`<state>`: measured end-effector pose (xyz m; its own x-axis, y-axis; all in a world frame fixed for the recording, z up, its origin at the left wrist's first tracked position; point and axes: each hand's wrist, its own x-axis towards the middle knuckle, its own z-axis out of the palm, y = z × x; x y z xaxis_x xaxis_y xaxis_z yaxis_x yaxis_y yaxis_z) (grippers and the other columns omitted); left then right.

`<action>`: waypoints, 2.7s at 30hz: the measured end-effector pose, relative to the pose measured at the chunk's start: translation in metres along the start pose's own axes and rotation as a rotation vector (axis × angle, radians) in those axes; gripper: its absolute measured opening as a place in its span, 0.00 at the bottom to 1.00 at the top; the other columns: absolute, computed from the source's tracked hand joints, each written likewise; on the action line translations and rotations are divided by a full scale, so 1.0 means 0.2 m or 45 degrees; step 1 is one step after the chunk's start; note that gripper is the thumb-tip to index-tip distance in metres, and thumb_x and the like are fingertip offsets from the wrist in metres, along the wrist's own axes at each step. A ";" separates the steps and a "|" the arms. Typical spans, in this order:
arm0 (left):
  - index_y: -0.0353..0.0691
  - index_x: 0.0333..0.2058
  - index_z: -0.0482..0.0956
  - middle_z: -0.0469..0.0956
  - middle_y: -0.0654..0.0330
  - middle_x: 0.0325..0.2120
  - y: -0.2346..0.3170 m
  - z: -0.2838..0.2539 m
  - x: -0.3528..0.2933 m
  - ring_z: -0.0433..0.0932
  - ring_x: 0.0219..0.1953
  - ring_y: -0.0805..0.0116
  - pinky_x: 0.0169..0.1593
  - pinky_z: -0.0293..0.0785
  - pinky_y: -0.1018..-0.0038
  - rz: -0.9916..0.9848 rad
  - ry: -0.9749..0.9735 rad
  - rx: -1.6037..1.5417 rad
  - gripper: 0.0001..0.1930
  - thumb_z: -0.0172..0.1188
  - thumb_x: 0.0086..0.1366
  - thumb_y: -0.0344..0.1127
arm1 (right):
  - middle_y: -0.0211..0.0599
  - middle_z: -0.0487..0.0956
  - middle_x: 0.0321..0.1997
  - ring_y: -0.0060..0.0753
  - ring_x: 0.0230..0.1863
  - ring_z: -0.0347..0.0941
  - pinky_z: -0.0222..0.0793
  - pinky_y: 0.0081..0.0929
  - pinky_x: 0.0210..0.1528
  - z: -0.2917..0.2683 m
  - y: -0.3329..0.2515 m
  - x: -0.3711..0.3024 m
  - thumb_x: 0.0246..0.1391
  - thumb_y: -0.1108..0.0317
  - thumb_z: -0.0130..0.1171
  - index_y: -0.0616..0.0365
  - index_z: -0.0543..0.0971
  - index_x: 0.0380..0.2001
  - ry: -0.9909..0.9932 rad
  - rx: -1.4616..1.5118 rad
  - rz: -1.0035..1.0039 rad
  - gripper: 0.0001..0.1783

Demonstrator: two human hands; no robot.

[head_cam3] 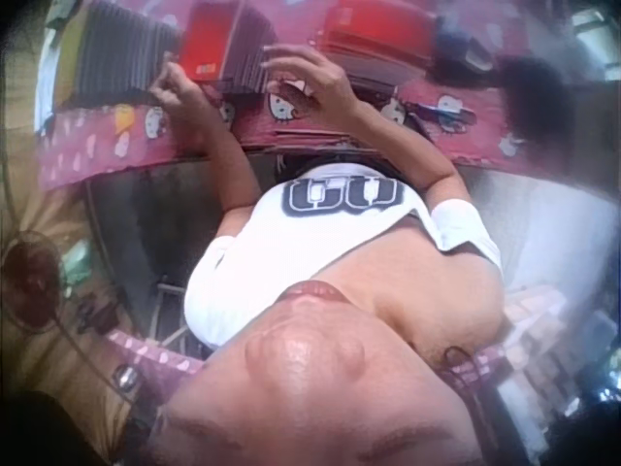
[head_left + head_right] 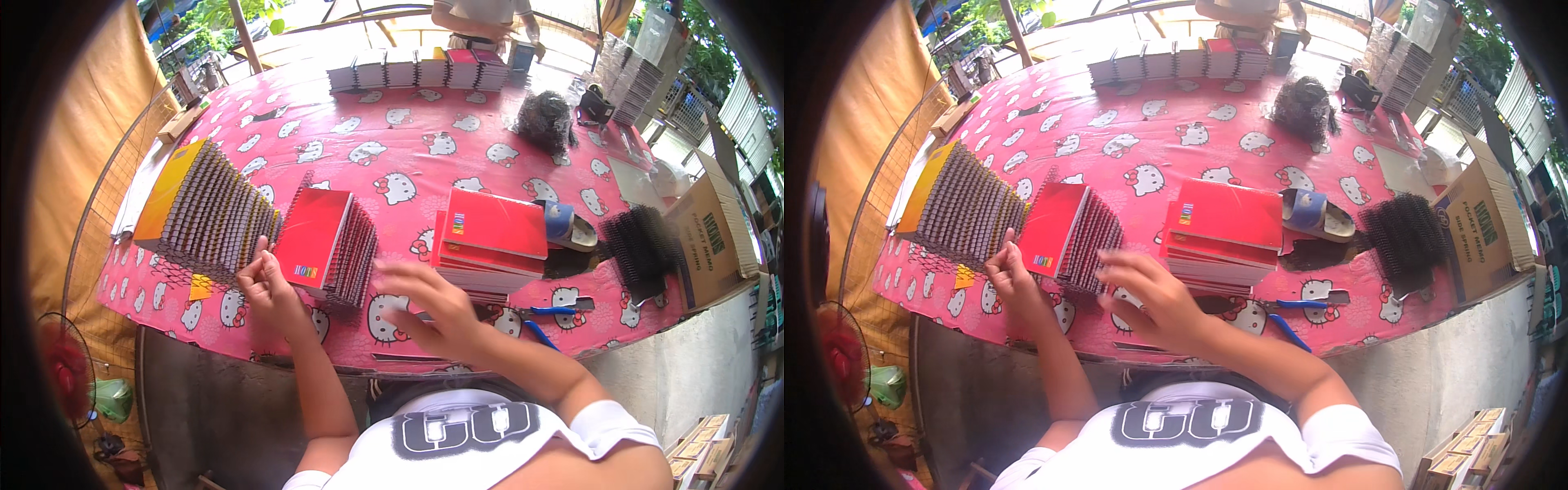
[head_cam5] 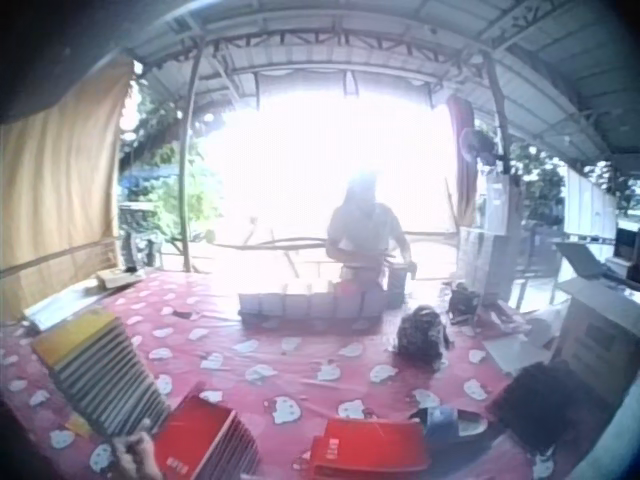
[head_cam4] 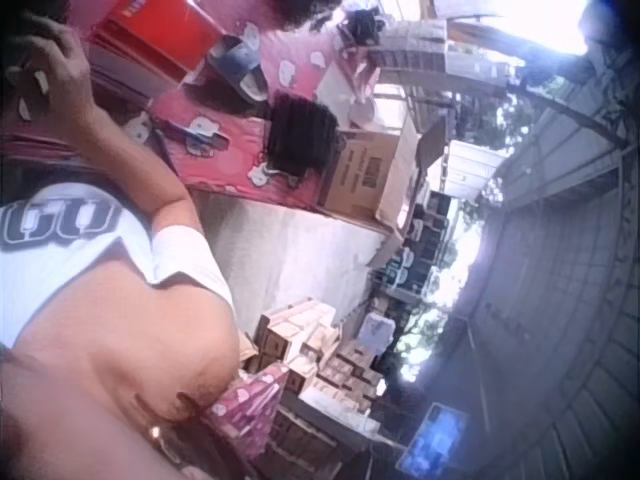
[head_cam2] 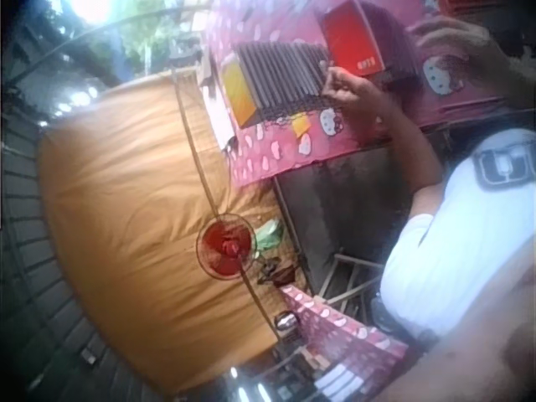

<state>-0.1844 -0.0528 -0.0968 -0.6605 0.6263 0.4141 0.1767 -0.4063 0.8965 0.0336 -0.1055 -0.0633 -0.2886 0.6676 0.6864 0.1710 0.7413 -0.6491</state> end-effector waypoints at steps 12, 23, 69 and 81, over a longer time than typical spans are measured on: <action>0.27 0.42 0.73 0.77 0.47 0.40 0.04 0.05 -0.01 0.76 0.42 0.66 0.50 0.72 0.67 -0.161 -0.031 -0.096 0.25 0.38 0.74 0.48 | 0.26 0.72 0.28 0.17 0.32 0.63 0.61 0.18 0.38 0.49 0.53 0.48 0.68 0.52 0.43 0.60 0.77 0.35 0.671 0.431 0.494 0.23; 0.29 0.48 0.68 0.74 0.43 0.47 -0.02 0.03 -0.05 0.73 0.51 0.55 0.58 0.67 0.61 0.507 0.088 0.132 0.21 0.37 0.74 0.44 | 0.48 0.71 0.47 0.45 0.50 0.66 0.61 0.44 0.52 0.30 0.23 0.38 0.63 0.49 0.48 0.59 0.72 0.43 0.620 -0.353 -0.179 0.22; 0.46 0.28 0.86 0.83 0.65 0.29 0.59 0.86 -0.40 0.79 0.39 0.69 0.53 0.64 0.71 0.895 -1.136 0.230 0.08 0.71 0.51 0.40 | 0.33 0.79 0.31 0.24 0.30 0.74 0.68 0.24 0.31 -1.03 -0.07 -0.04 0.45 0.77 0.66 0.57 0.84 0.35 0.293 -0.662 0.339 0.11; 0.47 0.27 0.85 0.80 0.69 0.26 0.54 0.84 -0.47 0.72 0.37 0.67 0.44 0.62 0.67 0.777 -0.945 0.174 0.09 0.71 0.50 0.42 | 0.32 0.76 0.29 0.21 0.33 0.71 0.68 0.20 0.34 -1.12 -0.09 0.07 0.52 0.77 0.60 0.62 0.81 0.37 -0.165 -0.306 0.594 0.08</action>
<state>0.0197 -0.0446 -0.0128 0.1934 0.6128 0.7662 0.4503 -0.7493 0.4856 0.2367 -0.0933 0.0320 -0.2414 0.9269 0.2872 0.5151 0.3733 -0.7716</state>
